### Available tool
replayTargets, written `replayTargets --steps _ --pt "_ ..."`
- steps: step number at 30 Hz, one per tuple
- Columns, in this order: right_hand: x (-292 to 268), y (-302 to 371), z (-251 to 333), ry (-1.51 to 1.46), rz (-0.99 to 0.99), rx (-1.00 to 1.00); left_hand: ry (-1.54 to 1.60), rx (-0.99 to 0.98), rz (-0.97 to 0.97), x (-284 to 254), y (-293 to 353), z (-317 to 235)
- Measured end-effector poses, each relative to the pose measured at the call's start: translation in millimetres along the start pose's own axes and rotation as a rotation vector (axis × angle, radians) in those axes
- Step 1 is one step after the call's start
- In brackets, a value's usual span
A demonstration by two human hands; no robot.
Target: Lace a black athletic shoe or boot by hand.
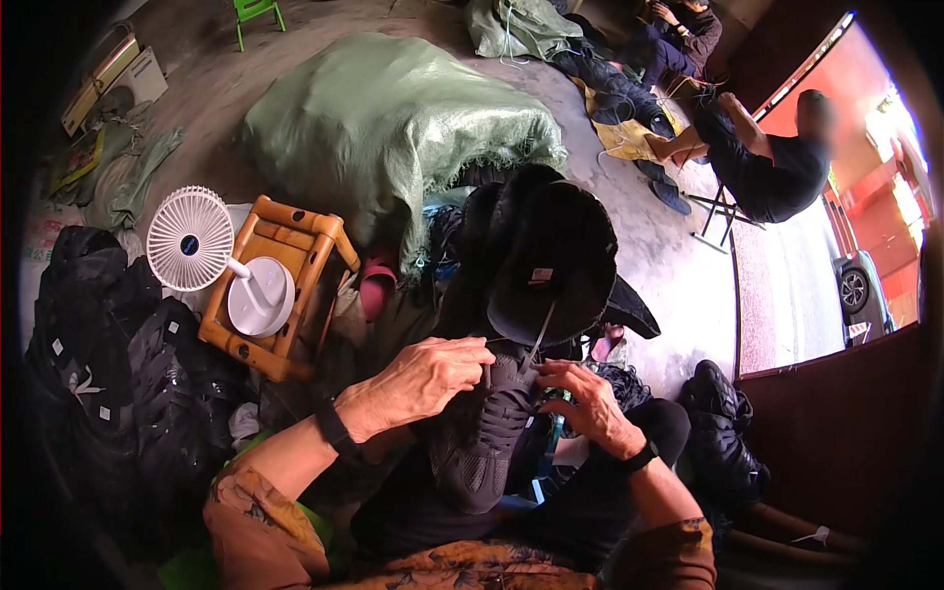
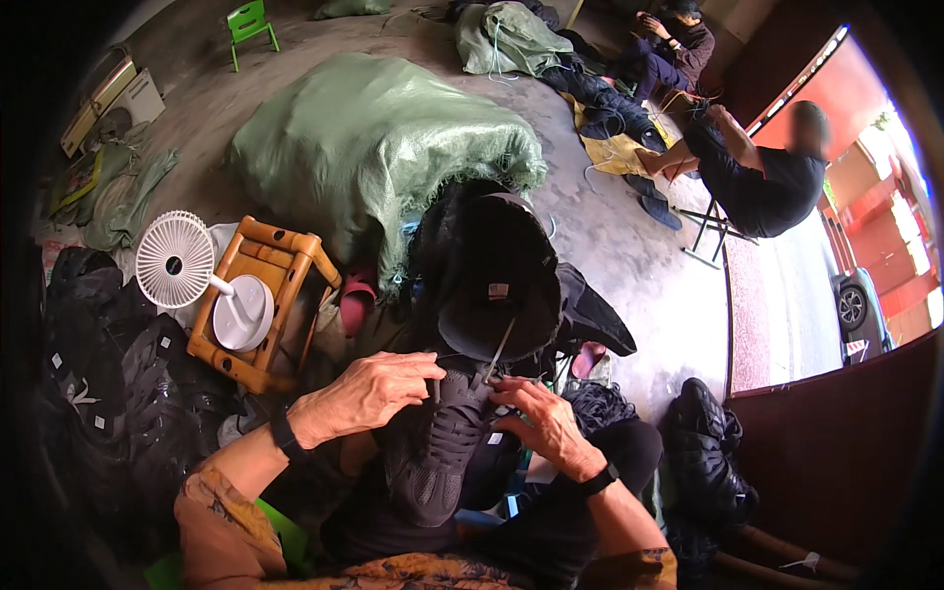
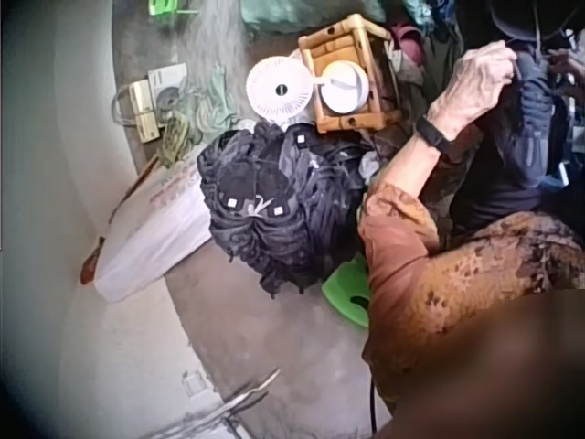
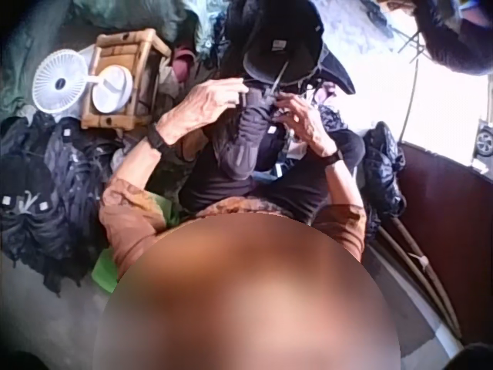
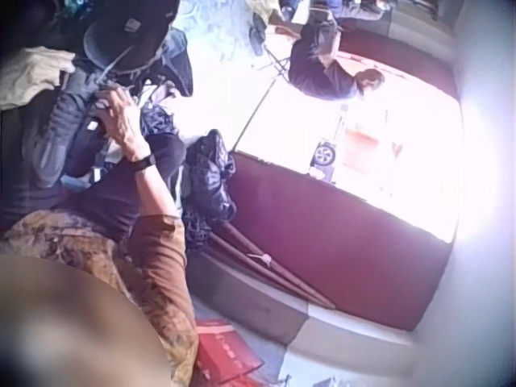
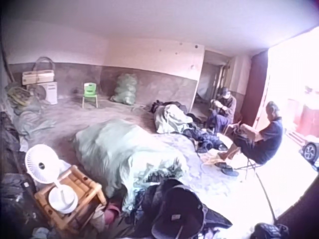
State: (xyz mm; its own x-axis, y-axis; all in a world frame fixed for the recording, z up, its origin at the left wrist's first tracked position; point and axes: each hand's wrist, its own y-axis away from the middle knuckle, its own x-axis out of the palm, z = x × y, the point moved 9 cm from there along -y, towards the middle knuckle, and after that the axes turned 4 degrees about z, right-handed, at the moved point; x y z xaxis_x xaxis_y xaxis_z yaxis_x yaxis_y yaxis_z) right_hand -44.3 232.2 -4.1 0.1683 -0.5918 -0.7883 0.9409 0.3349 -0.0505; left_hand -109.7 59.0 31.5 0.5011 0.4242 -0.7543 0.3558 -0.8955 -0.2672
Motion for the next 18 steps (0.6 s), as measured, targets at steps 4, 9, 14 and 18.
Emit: replayTargets --steps 4,9,14,18 --pt "2 -3 0 0.059 0.113 -0.059 0.288 -0.107 0.085 8 -4 20" --pt "11 -17 6 0.247 0.154 -0.209 0.424 -0.153 0.102 8 -17 28" --pt "14 -20 -10 0.039 0.224 -0.123 0.135 -0.121 0.071 8 -26 19" --pt "12 -23 -15 -0.321 0.348 0.036 0.122 -0.157 0.055 6 -24 10"
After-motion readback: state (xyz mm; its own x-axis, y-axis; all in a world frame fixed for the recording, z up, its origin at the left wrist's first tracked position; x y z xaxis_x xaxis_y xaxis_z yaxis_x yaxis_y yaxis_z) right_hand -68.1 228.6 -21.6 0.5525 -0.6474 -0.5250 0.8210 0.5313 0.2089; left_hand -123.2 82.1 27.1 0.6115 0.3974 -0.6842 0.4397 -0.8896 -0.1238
